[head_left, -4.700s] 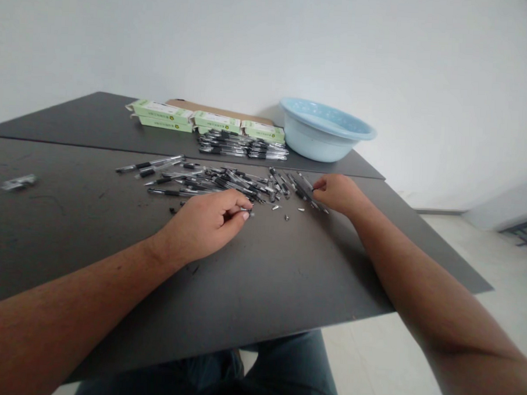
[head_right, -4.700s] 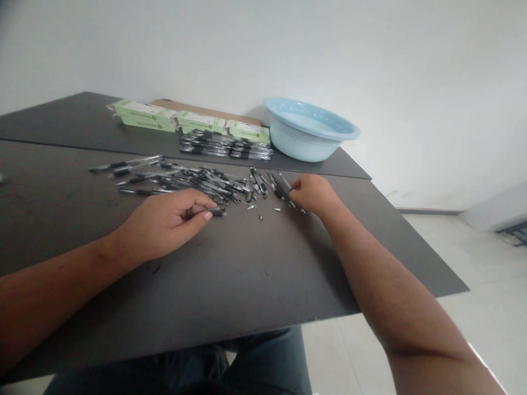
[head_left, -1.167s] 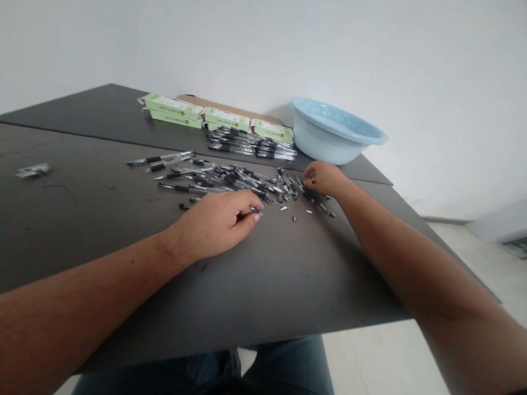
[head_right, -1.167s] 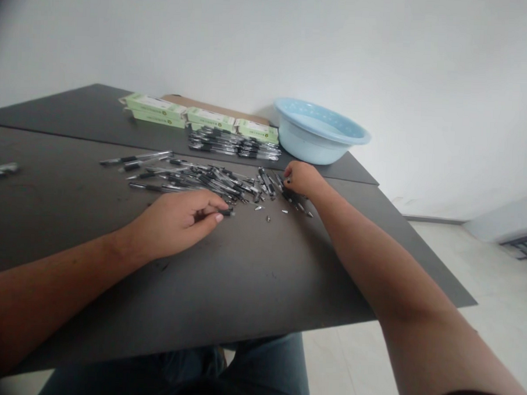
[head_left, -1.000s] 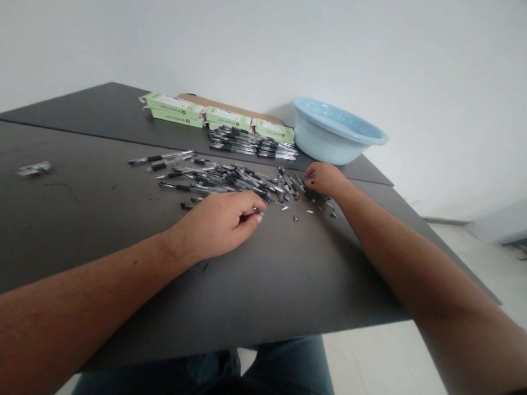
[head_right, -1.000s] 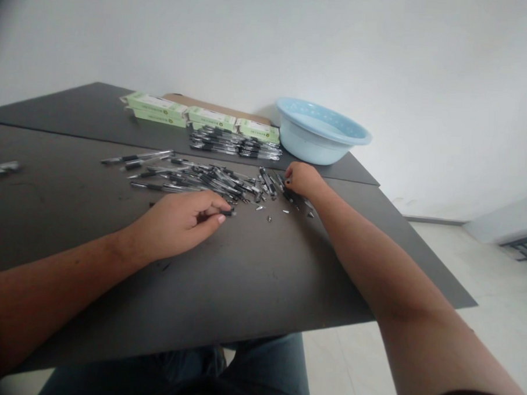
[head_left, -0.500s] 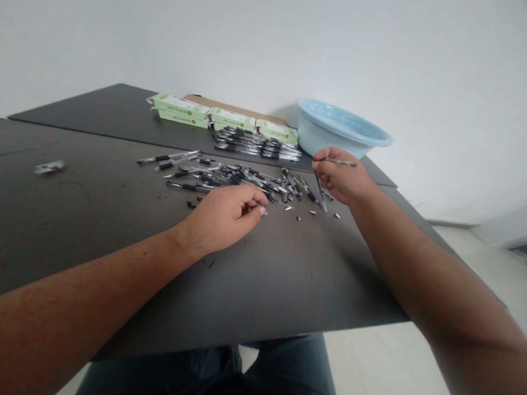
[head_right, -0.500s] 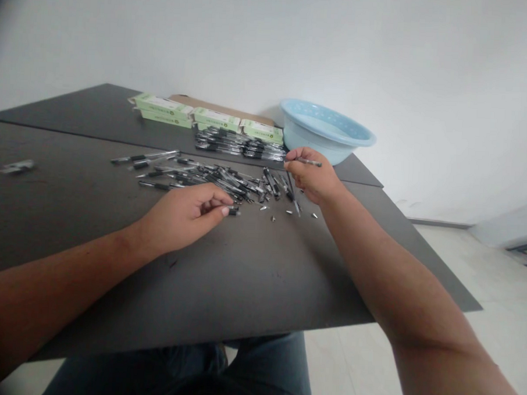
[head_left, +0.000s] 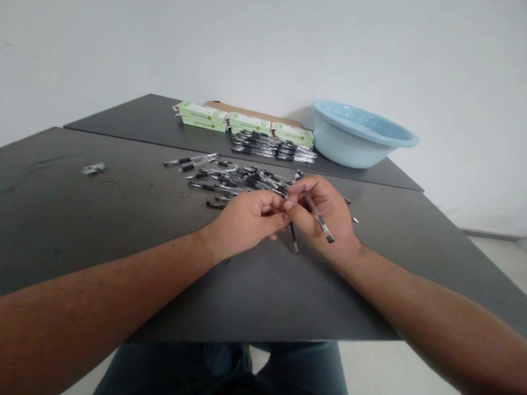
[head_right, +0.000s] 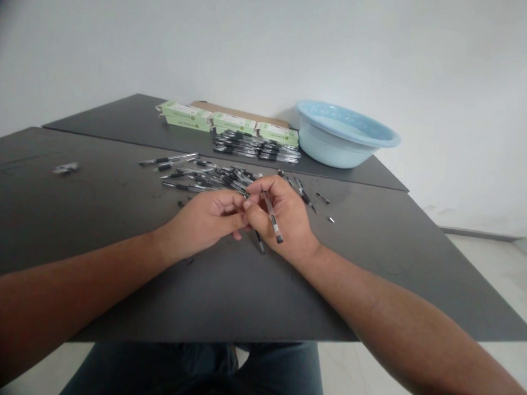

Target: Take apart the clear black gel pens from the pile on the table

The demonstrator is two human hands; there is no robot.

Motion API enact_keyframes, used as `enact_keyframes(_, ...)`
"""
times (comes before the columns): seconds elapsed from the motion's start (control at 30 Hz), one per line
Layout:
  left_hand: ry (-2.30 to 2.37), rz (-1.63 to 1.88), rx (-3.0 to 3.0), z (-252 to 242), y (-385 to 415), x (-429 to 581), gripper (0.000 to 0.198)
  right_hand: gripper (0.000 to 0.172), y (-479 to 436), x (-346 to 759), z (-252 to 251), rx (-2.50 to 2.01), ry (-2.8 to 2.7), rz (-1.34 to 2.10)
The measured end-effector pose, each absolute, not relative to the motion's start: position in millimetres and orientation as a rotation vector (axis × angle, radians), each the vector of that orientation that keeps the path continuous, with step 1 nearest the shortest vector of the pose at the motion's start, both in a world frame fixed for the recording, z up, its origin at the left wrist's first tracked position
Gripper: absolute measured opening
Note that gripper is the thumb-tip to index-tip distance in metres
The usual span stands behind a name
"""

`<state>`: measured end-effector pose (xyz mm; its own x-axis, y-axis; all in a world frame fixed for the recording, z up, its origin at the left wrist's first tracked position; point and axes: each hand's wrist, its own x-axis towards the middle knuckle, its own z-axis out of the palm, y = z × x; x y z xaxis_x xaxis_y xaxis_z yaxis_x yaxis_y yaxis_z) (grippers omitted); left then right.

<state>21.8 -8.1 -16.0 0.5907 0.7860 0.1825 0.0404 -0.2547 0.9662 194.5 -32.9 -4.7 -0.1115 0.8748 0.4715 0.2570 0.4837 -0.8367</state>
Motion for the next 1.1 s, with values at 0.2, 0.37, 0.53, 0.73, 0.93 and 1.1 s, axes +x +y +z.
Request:
enact_keyframes(0.2, 0.727, 0.88, 1.629, -16, -7, 20, 0.013, 0.022, -34, 199, -7, -0.928, -1.686, 0.755)
enact_keyframes(0.37, 0.764, 0.997, 1.593, -14, 3, 13, 0.007, 0.045, -38, 230, 0, -0.982, -1.953, 0.65)
enact_keyframes(0.53, 0.836, 1.067, 1.567, -11, 8, 9, 0.022, 0.042, -35, 252, 9, -0.93, -2.122, 0.727)
enact_keyframes(0.73, 0.887, 1.126, 1.592, -9, 7, 9, 0.014, 0.018, -34, 252, 2, -1.136, -2.133, 0.722)
enact_keyframes(0.93, 0.857, 1.191, 1.549, -10, 10, 8, 0.015, 0.04, -36, 247, 2, -1.124, -2.151, 0.62)
enact_keyframes(1.1, 0.832, 1.22, 1.473, -13, 12, 9, 0.013, 0.023, -33, 248, 6, -1.182, -2.349, 0.381)
